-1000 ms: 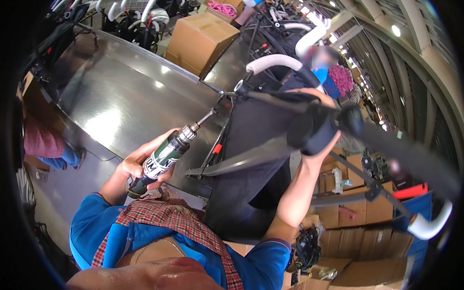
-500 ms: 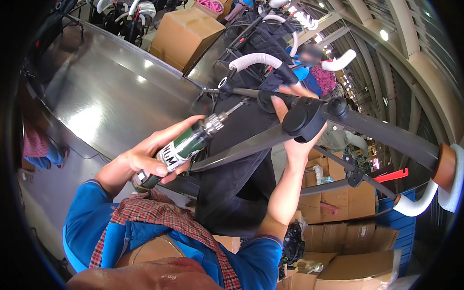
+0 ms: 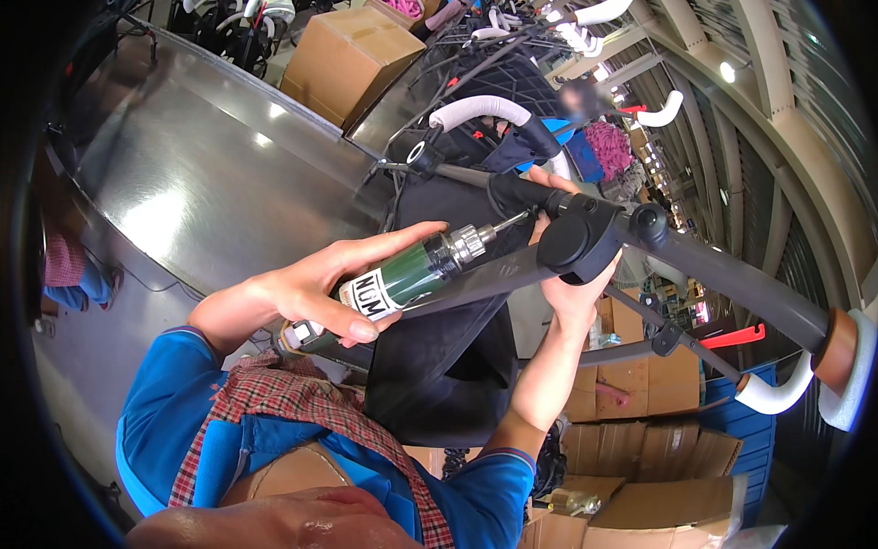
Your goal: The person uses a cordless drill to attach black plastic fasteners to a stroller frame on a metal workbench. They repeatedly pick fasteners from a pile, position them on the frame, and drive them in with the drill, then flip the frame to access different sides.
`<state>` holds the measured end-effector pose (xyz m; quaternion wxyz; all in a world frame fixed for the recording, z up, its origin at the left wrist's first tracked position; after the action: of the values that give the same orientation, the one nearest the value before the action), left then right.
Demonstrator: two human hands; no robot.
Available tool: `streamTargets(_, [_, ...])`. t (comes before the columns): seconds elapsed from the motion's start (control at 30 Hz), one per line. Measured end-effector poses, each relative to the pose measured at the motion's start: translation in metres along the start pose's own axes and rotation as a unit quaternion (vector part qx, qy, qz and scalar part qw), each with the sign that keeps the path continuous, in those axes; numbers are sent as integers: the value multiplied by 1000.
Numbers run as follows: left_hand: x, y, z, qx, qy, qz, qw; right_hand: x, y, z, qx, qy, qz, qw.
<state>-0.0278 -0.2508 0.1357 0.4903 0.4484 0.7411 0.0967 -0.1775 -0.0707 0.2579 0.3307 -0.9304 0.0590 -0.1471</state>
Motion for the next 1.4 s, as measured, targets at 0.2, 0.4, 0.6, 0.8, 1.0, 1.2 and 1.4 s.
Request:
streamTargets(0.2, [3, 21, 1, -20, -11, 77, 997, -3, 2, 3, -18, -7, -16, 1000])
streamTargets(0.4, [-1, 21, 1, 35, -87, 357, 929, -4, -1, 8, -20, -10, 12, 1000])
streamTargets(0.6, [29, 18, 1, 64, -73, 546, 832, -1, -4, 5, -16, -32, 43, 998])
streamTargets(0.8, [32, 29, -3, 41, 16, 399, 916, -3, -11, -2, -42, -156, 124, 979])
streamTargets(1.0, [34, 44, -12, -61, 85, 28, 994, -12, -15, 2, -54, -170, 112, 978])
streamTargets(1.2, [39, 42, -15, 19, 13, 229, 973, -14, -16, 7, -70, -167, 128, 975])
streamTargets(1.4, [36, 50, -16, -52, 22, 138, 989, -7, -17, 14, -65, -126, 117, 983])
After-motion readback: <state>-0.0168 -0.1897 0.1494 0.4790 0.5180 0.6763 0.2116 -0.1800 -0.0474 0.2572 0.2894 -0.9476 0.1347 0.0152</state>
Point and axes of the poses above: each hand's wrist, its own z-axis away from the middle knuckle, its own y-axis out of the palm, x = y × z, the point moved 1 cm from there along -z, towards the middle knuckle, and after that the axes turned 15 degrees about z, right-handed, at the moved point
